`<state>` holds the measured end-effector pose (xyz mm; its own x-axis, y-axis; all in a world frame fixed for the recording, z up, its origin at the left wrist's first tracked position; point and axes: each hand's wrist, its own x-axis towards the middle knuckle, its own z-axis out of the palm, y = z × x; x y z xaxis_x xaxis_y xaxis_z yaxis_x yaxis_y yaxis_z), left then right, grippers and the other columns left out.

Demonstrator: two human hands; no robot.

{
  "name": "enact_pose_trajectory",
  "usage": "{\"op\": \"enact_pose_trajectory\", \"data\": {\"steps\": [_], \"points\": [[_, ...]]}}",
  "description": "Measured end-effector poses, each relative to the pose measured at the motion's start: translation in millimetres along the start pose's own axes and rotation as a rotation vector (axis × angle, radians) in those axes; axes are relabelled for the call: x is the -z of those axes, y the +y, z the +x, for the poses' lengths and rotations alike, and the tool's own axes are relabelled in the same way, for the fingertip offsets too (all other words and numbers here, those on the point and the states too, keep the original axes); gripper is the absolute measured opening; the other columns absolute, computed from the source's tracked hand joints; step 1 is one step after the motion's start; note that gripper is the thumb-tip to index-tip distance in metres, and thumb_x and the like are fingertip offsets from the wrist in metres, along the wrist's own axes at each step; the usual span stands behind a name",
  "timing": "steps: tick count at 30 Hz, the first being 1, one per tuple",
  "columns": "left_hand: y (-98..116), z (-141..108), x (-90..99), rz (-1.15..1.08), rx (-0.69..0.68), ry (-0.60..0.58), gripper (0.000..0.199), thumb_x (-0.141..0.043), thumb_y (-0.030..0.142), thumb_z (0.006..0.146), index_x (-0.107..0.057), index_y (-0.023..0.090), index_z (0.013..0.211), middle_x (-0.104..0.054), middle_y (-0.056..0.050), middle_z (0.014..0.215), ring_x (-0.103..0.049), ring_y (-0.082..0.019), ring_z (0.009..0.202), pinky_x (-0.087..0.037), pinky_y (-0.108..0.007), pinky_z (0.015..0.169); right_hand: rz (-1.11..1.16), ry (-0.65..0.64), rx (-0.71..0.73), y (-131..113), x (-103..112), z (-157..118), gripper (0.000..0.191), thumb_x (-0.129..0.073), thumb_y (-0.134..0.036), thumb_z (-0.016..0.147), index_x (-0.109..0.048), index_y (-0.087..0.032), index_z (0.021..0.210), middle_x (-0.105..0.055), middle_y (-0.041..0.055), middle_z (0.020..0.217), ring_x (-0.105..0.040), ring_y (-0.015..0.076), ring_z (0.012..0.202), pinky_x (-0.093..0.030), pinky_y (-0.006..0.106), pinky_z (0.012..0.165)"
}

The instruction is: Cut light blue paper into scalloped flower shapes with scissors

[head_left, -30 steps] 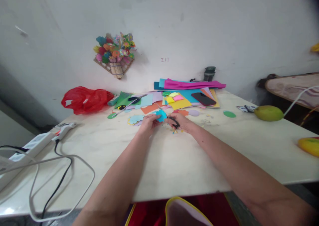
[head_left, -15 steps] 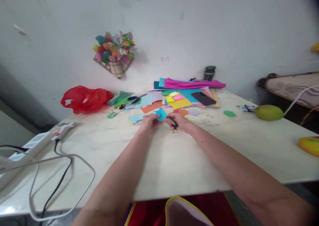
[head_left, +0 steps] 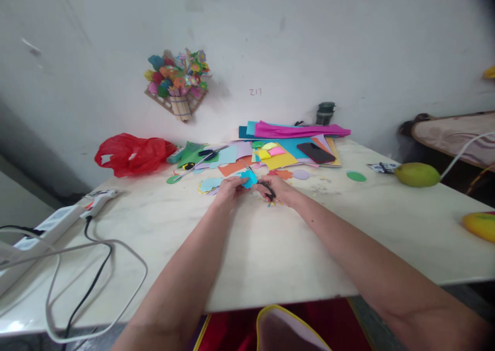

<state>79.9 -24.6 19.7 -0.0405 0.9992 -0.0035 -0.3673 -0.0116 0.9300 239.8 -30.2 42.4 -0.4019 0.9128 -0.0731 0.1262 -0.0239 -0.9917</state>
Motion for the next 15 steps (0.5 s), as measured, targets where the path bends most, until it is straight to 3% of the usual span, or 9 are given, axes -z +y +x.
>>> {"op": "enact_pose_trajectory", "data": {"steps": [15], "points": [[2.7, 0.8, 3.7, 0.029, 0.025, -0.017, 0.022, -0.077, 0.022, 0.05, -0.062, 0.012, 0.062, -0.065, -0.004, 0.064, -0.06, -0.015, 0.059, -0.054, -0.029, 0.061, -0.007, -0.006, 0.011, 8.7, 1.4, 8.1, 0.027, -0.074, -0.027, 0.064, -0.049, -0.017, 0.065, -0.042, -0.0079, 0.038, -0.038, 0.0057, 0.03, -0.029, 0.017, 0.031]]}}
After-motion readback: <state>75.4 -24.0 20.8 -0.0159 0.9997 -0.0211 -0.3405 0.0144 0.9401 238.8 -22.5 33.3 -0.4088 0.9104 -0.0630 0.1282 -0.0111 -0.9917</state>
